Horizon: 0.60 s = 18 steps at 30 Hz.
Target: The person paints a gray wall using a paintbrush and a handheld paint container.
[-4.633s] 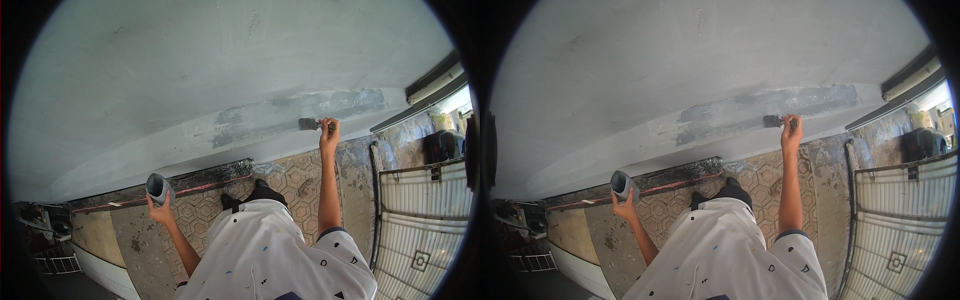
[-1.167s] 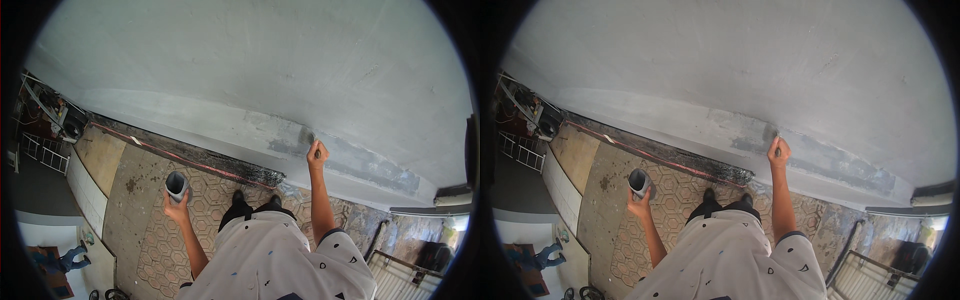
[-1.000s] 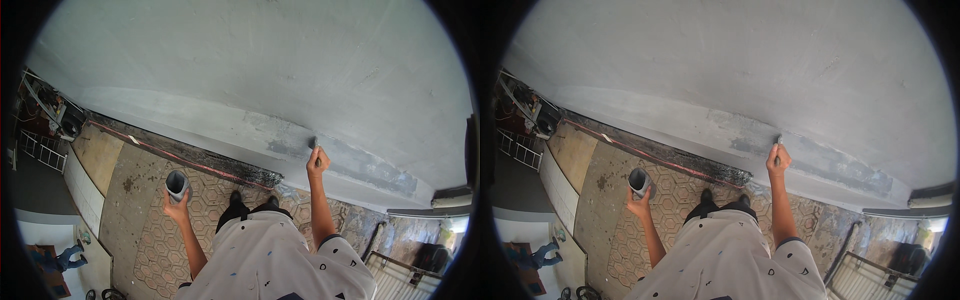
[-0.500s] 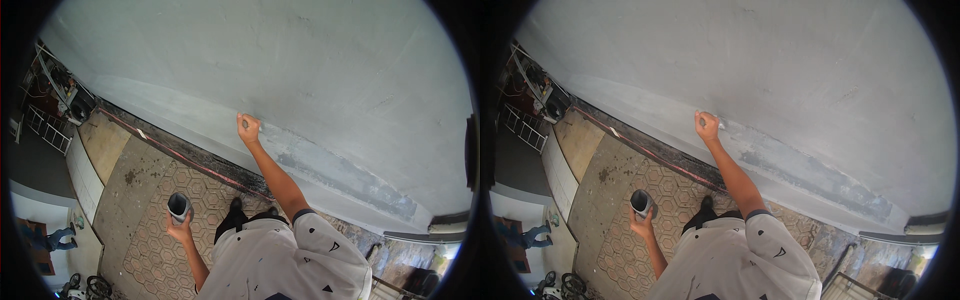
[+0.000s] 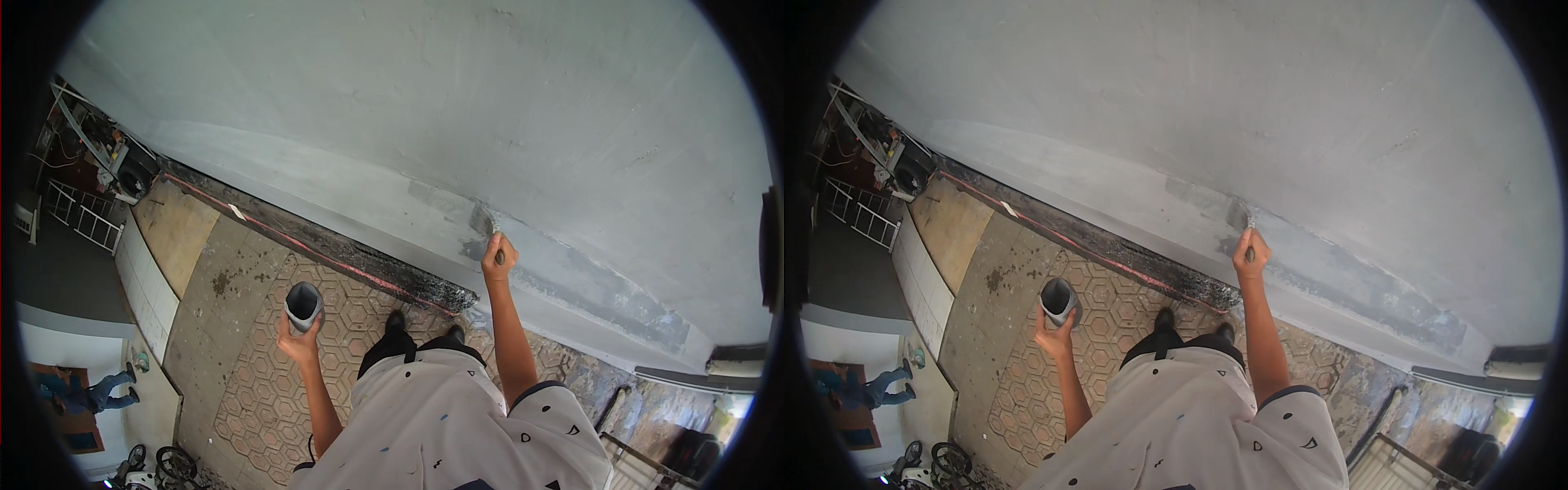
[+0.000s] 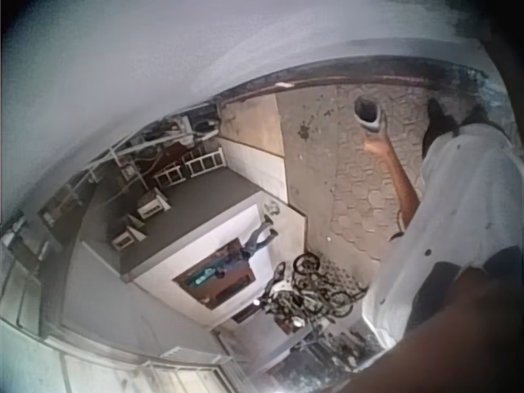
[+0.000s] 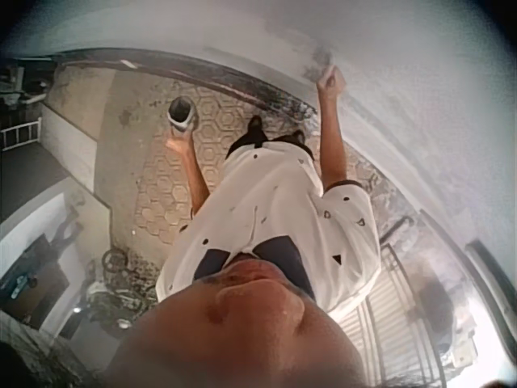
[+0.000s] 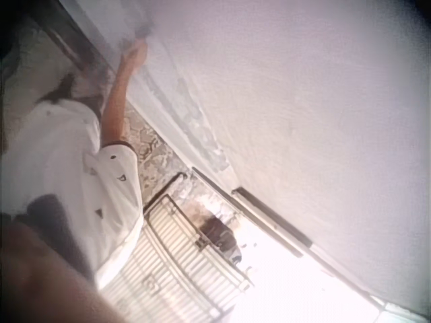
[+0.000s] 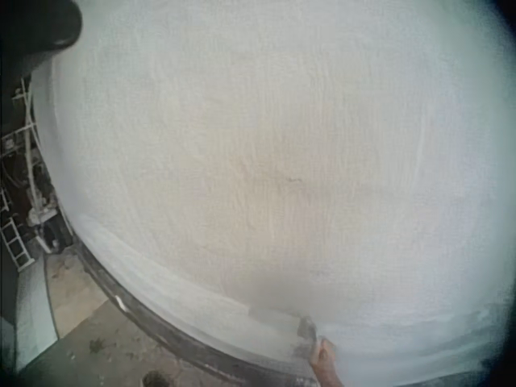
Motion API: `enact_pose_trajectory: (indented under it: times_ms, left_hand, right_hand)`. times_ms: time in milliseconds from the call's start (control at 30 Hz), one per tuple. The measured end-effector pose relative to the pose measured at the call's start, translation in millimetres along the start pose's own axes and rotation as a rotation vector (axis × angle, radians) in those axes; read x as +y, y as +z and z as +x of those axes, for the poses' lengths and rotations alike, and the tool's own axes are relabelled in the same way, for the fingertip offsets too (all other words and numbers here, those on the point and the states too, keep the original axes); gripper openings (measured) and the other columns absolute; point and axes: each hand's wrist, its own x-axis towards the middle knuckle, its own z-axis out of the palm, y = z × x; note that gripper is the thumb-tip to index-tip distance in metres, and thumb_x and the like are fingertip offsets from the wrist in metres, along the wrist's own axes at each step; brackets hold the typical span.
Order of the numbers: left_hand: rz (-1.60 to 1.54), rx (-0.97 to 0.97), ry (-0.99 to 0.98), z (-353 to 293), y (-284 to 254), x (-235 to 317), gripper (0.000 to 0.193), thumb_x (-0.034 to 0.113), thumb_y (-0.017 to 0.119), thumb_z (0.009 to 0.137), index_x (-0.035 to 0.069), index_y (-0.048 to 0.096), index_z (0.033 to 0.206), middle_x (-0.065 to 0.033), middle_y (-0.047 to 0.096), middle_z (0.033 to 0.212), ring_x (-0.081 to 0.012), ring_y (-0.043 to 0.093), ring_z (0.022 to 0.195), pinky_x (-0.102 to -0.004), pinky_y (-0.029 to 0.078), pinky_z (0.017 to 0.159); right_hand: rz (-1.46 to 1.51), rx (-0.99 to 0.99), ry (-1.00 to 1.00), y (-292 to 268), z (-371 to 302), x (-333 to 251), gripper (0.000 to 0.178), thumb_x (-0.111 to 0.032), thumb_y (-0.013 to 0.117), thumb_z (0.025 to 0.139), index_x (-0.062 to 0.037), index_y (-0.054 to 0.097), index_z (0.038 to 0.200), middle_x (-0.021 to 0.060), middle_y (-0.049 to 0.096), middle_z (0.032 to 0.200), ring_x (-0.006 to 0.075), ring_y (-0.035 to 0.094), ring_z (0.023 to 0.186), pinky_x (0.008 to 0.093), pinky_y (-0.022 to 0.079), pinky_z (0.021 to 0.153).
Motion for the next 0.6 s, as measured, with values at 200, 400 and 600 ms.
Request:
enact_pose_trajectory:
  times_ms: [200,400,600]
  left_hand:
    - [-0.129,-0.090,0.148,39,39,12,0.068,0.023,0.087,0.050,-0.008,0.062,0.105,-0.0206,0.067,0.094,-0.0335,0.065,0.085,-0.0405,0.048,0.079]
    - [-0.153,-0.060,0.252,55,62,2,0.069,0.024,0.088,0.050,-0.009,0.062,0.106,-0.0210,0.067,0.095,-0.0340,0.065,0.086,-0.0423,0.048,0.080]
    - [-0.201,-0.105,0.147,59,57,-20,0.070,0.024,0.088,0.049,-0.009,0.062,0.105,-0.0221,0.066,0.096,-0.0343,0.065,0.088,-0.0418,0.048,0.080]
  right_hand:
    - [-0.301,0.149,0.060,-106,-12,-13,0.034,-0.005,0.049,0.092,0.0004,0.044,0.059,0.0090,0.044,0.049,0.0143,0.038,0.041,0.0274,0.031,0.042]
    - [-0.467,0.163,0.111,-69,4,-40,0.034,-0.006,0.053,0.090,0.0003,0.043,0.059,0.0113,0.038,0.049,0.0188,0.031,0.041,0.0319,0.027,0.041]
    - [-0.243,-0.041,0.159,92,-18,-47,0.033,-0.006,0.061,0.083,-0.0008,0.041,0.057,0.0161,0.041,0.052,0.0316,0.039,0.044,0.0388,0.032,0.045]
